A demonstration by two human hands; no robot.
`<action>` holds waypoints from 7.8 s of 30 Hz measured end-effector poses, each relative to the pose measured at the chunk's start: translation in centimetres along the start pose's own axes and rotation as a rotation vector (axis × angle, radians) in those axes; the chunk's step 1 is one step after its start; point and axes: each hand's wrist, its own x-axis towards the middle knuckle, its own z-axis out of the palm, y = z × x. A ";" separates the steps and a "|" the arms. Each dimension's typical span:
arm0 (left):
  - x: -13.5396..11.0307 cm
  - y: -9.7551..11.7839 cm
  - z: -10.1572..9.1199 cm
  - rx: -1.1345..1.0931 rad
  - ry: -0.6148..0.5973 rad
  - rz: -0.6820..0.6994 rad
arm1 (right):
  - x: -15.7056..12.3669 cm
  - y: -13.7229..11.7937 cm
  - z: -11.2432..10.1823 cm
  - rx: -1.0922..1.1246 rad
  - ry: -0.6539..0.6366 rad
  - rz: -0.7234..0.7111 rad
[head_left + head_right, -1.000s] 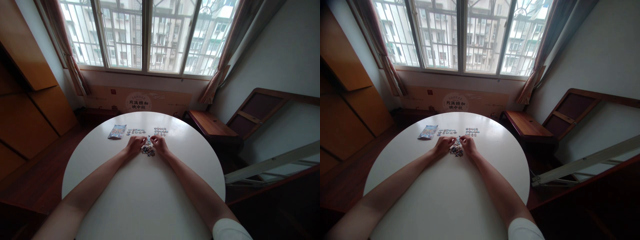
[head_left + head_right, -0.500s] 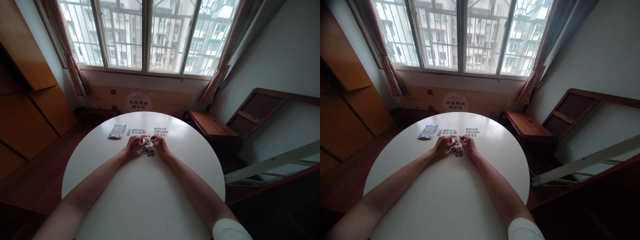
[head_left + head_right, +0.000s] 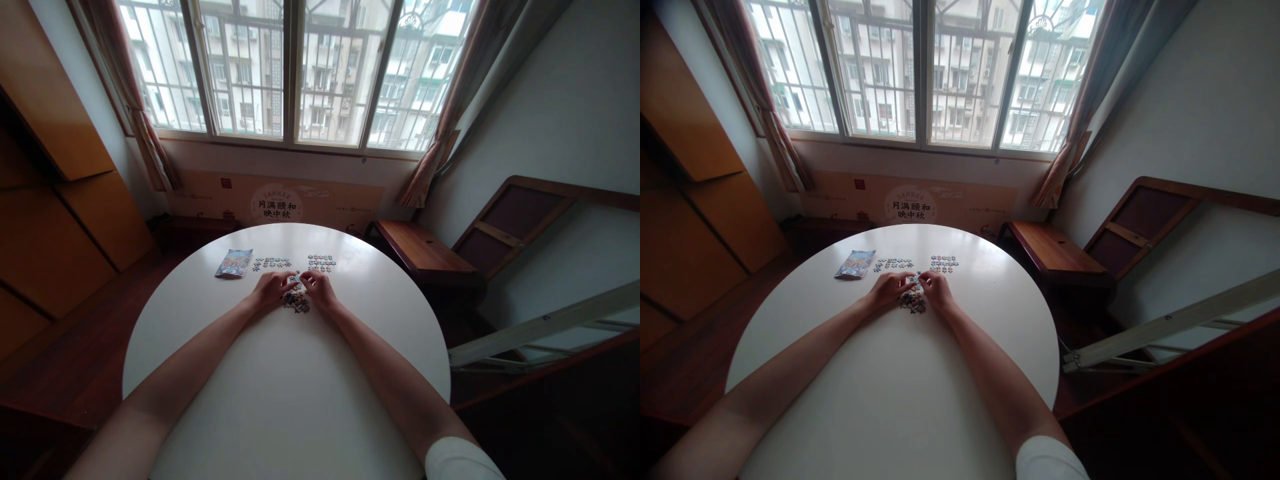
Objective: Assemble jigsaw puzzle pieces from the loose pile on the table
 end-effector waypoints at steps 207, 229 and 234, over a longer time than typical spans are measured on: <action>0.0 -0.6 0.2 -0.034 0.007 0.117 | 0.3 1.3 -1.5 0.049 -0.228 -0.040; -0.2 -0.1 -0.3 -0.063 0.075 0.098 | 1.0 0.1 -1.0 0.569 -0.065 0.223; -0.2 -0.2 -0.1 -0.063 0.071 0.077 | 0.8 -0.1 -1.2 0.542 -0.083 0.206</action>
